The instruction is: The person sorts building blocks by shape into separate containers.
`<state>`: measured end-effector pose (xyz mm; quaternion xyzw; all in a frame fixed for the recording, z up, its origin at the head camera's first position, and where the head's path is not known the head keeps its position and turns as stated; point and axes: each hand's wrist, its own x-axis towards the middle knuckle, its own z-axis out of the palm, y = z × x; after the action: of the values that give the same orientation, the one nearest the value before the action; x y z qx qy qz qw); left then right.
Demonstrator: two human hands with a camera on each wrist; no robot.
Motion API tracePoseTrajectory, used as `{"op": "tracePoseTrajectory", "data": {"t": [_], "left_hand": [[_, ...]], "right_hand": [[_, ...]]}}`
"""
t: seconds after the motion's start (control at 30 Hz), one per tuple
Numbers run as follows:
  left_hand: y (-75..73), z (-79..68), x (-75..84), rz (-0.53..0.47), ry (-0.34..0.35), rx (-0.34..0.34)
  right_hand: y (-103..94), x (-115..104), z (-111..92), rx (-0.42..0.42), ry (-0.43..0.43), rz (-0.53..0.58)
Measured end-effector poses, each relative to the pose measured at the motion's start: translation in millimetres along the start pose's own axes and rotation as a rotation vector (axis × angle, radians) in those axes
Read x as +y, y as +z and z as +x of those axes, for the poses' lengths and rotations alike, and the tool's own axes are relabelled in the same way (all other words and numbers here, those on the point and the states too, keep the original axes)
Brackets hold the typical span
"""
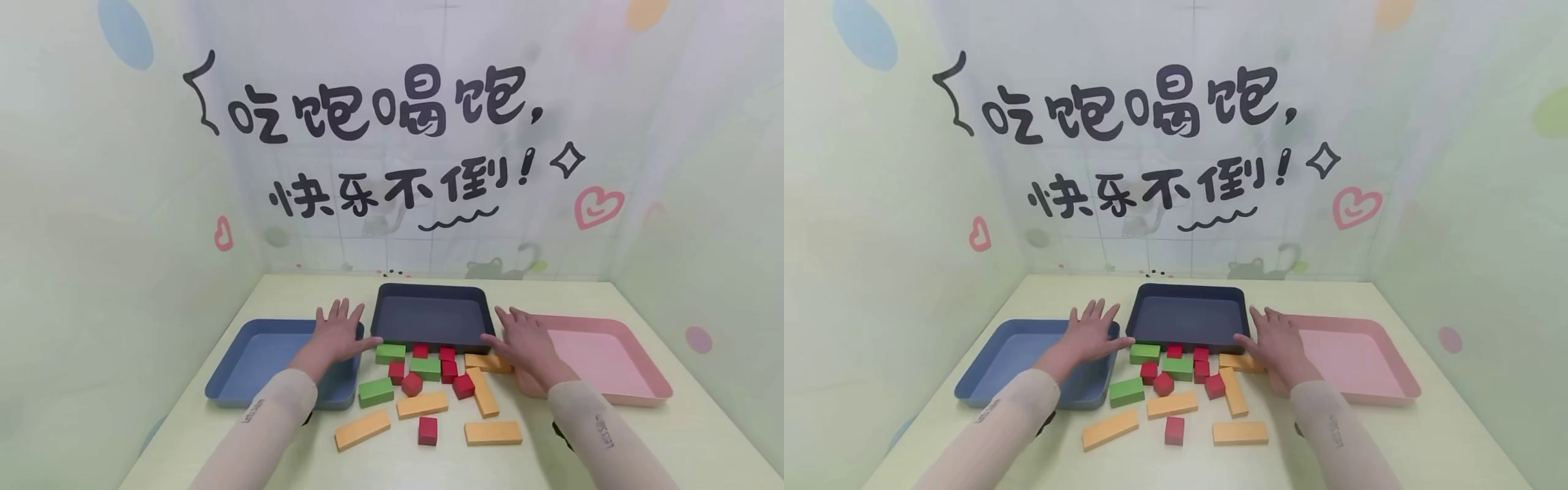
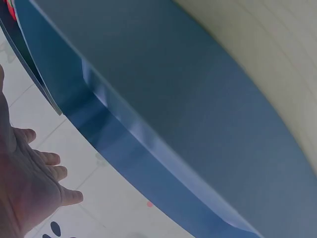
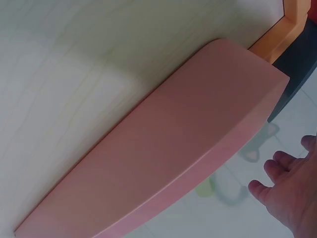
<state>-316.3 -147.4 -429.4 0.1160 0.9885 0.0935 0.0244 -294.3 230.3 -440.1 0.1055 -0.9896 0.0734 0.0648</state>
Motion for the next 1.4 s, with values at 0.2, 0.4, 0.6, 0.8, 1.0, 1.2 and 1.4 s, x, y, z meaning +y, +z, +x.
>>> {"op": "tracePoseTrajectory", "data": {"t": [0.2, 0.4, 0.6, 0.8, 1.0, 1.2, 1.4], "left_hand": [[-1.9, -4.9, -4.2, -0.002, 0.004, -0.009], [-3.9, -10.2, -9.2, -0.011, 0.016, -0.025], [-7.8, -16.3, -11.2, -0.006, 0.013, -0.046], [-8.7, -24.1, -17.0, -0.027, 0.023, -0.063], [-10.2, -34.0, -27.6, -0.036, 0.04, -0.053], [-17.2, -40.8, -34.6, -0.074, 0.041, -0.046], [-24.6, -50.8, -45.6, -0.166, 0.017, -0.084]], "right_hand": [[1.9, -3.9, 1.8, -0.006, -0.009, -0.036], [3.8, -9.1, 0.6, 0.005, 0.0, -0.023], [6.5, -9.0, -4.3, 0.058, -0.021, 0.021], [7.3, -10.8, -8.0, 0.079, -0.044, 0.043], [7.2, -16.0, -6.3, 0.064, -0.033, 0.059], [6.0, -17.7, -5.8, 0.046, -0.008, 0.085], [6.8, -20.0, -5.1, 0.006, 0.042, 0.14]]}}
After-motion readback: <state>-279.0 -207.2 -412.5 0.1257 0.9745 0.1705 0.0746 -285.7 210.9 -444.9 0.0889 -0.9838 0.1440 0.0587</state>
